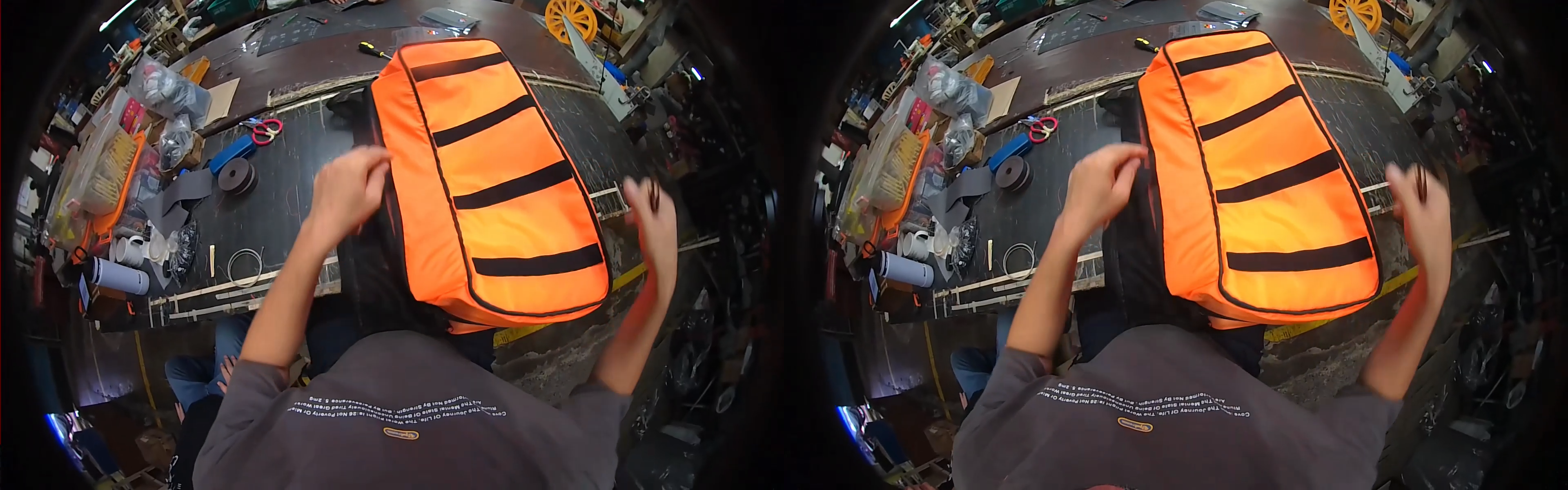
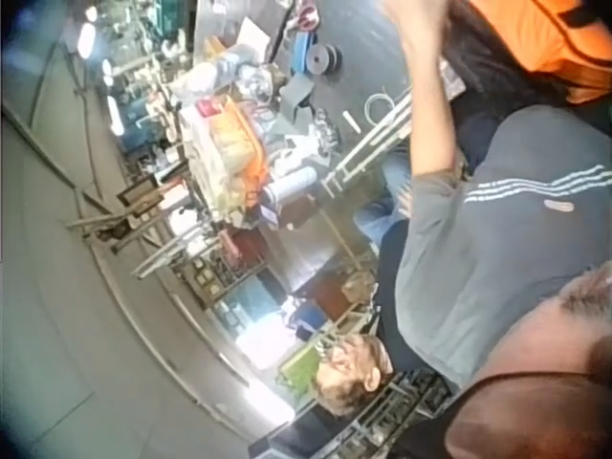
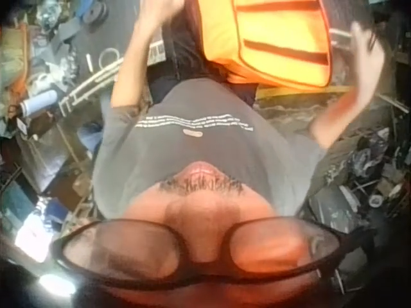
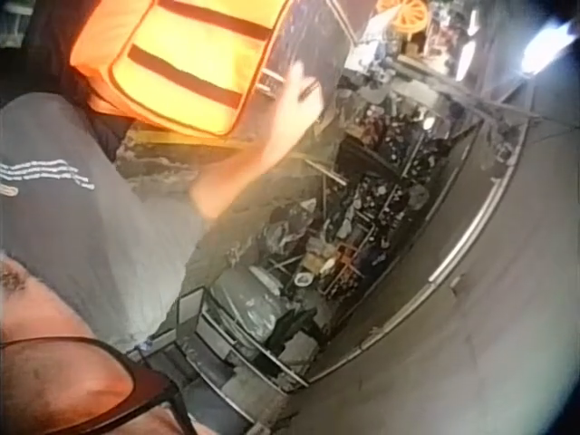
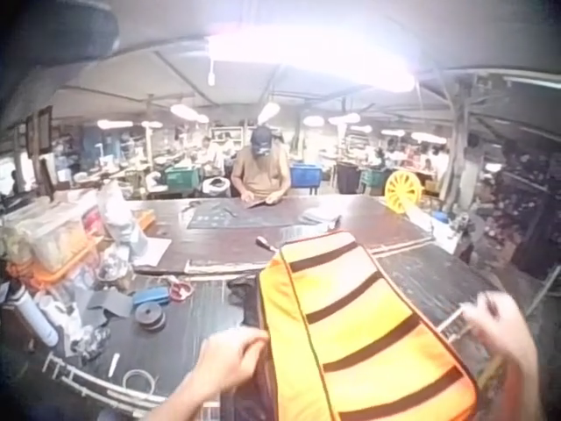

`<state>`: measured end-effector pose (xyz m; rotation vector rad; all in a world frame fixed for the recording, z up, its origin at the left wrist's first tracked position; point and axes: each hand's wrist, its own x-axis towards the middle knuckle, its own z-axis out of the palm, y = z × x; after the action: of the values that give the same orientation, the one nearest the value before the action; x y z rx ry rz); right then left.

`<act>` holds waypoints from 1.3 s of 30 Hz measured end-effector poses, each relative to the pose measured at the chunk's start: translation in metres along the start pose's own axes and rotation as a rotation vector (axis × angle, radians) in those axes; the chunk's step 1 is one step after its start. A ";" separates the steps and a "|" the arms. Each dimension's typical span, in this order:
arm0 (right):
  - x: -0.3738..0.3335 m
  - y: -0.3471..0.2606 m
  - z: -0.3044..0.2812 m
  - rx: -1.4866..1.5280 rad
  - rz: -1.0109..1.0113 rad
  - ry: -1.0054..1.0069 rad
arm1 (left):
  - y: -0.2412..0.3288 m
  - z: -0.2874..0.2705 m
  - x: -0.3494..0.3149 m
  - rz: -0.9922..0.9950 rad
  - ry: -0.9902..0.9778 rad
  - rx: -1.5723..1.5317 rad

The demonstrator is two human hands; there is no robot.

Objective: Inspecting and testing the zippers and structural components of a large orange textile bag on a workshop table.

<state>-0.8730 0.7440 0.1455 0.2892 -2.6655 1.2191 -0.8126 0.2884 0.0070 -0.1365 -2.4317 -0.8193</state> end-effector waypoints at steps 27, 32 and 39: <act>-0.089 0.105 0.100 0.592 0.181 0.535 | -0.057 0.084 0.166 0.716 -0.238 0.129; 0.012 0.093 0.043 0.117 -0.237 0.652 | -0.031 0.065 0.156 0.590 -0.001 -0.027; 0.031 0.027 0.111 -0.830 -0.538 0.154 | -0.027 0.069 0.098 0.385 0.120 0.036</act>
<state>-0.9205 0.6739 0.0630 0.6604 -2.4499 -0.0401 -0.9345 0.2986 0.0006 -0.5089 -2.2073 -0.5914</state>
